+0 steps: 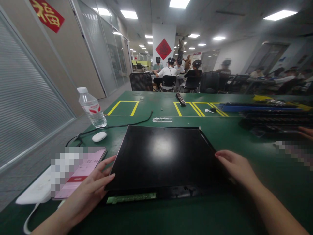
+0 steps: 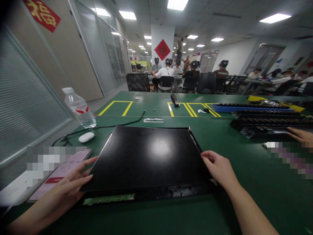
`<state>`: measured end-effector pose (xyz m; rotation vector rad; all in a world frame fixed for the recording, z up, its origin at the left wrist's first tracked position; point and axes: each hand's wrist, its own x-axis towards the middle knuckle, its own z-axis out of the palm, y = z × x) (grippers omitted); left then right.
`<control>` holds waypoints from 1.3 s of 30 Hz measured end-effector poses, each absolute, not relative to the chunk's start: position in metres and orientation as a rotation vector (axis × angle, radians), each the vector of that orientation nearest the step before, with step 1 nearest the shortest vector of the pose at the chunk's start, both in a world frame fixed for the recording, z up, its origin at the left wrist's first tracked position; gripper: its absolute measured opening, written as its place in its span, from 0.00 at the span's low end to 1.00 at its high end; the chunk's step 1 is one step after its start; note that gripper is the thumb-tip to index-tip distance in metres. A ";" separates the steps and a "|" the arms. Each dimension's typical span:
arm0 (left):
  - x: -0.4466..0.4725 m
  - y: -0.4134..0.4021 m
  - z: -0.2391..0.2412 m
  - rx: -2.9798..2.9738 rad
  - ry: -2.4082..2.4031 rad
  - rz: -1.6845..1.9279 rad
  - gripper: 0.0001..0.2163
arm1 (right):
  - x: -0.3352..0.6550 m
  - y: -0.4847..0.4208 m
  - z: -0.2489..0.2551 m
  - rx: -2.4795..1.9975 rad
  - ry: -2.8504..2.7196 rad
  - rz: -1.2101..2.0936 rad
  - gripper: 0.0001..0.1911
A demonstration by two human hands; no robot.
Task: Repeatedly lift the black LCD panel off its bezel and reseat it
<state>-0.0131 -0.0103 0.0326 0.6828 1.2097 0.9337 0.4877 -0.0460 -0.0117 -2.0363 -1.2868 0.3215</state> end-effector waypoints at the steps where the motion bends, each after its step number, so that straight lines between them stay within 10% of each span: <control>1: -0.013 -0.011 0.033 0.687 1.205 0.933 0.45 | 0.489 -0.046 -0.011 -2.041 -1.295 0.329 0.18; 39: -0.015 -0.009 0.025 0.631 1.166 0.952 0.48 | 0.487 -0.047 -0.007 -2.071 -1.329 0.275 0.19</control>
